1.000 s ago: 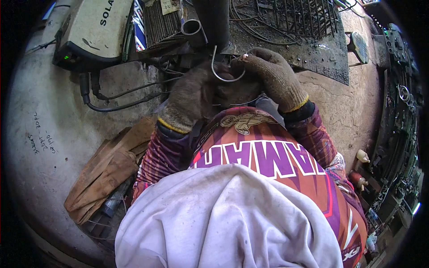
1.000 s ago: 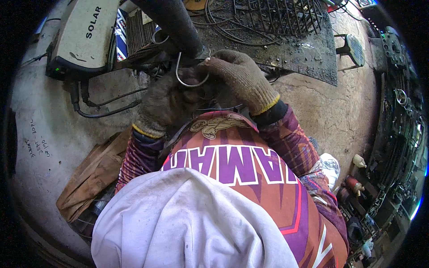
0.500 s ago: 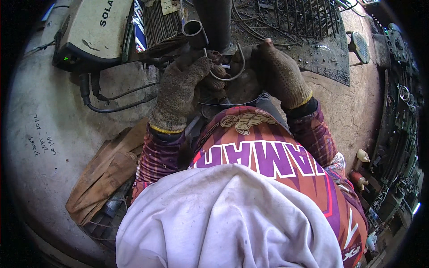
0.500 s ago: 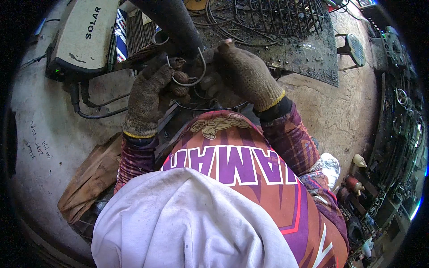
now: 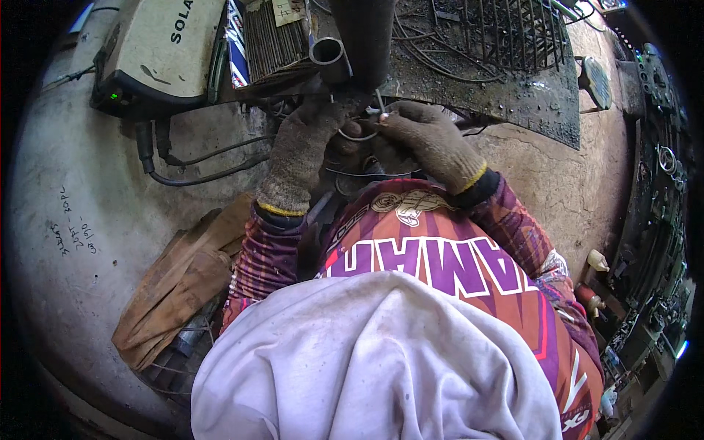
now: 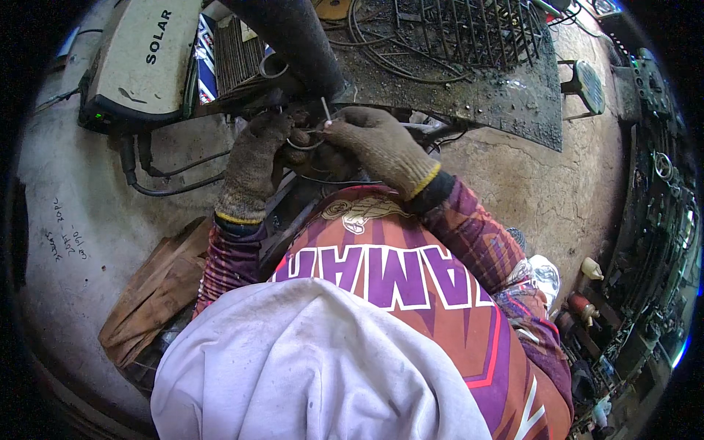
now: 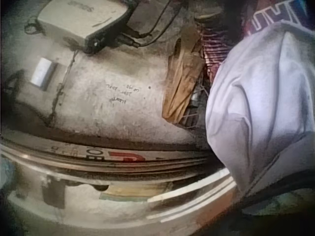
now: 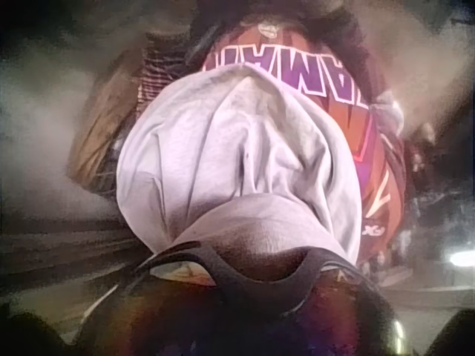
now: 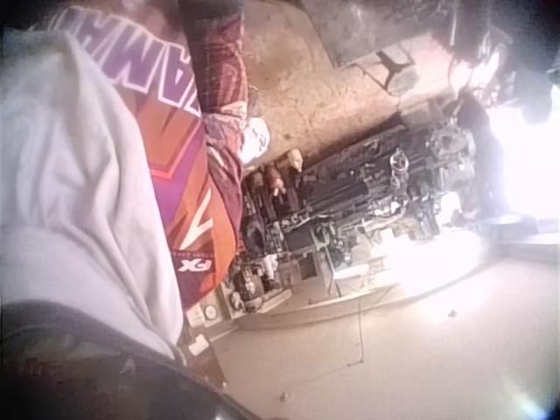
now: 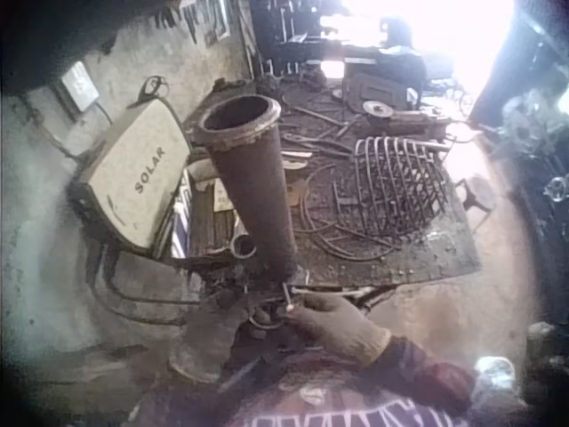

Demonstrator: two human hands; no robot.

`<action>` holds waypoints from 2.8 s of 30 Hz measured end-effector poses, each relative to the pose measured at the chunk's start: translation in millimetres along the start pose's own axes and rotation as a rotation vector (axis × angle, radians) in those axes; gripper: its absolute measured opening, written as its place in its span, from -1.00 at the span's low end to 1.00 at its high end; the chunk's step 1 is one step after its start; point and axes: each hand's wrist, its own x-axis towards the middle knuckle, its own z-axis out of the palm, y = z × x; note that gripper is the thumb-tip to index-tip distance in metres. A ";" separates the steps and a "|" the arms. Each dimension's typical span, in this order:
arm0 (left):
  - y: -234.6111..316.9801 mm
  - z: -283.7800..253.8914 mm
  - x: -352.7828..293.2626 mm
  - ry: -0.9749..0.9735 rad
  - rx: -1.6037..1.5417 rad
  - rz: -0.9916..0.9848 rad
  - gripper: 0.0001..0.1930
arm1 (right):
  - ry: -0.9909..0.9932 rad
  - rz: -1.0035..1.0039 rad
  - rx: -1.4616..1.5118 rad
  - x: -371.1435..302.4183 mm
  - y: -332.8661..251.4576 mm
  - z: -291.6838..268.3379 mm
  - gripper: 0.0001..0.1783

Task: The person welds a small round metal frame, then picks up and positions a metal rod near a pipe.

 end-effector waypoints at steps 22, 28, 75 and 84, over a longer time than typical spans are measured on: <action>19.2 -52.4 73.3 0.093 1.035 0.388 -0.72 | 0.232 0.038 0.347 65.2 16.7 48.8 -0.63; 10.7 -50.3 69.2 0.225 0.799 0.214 -0.67 | 0.160 -0.035 0.248 70.3 28.7 48.3 -0.58; 30.4 -40.4 2.6 0.073 -0.171 0.197 -0.74 | 0.033 -0.179 -0.150 36.5 1.1 37.2 -0.59; 49.5 25.9 -51.0 -0.118 -0.283 0.083 -0.63 | 0.330 -1.121 -1.006 -18.0 -21.9 9.1 -0.47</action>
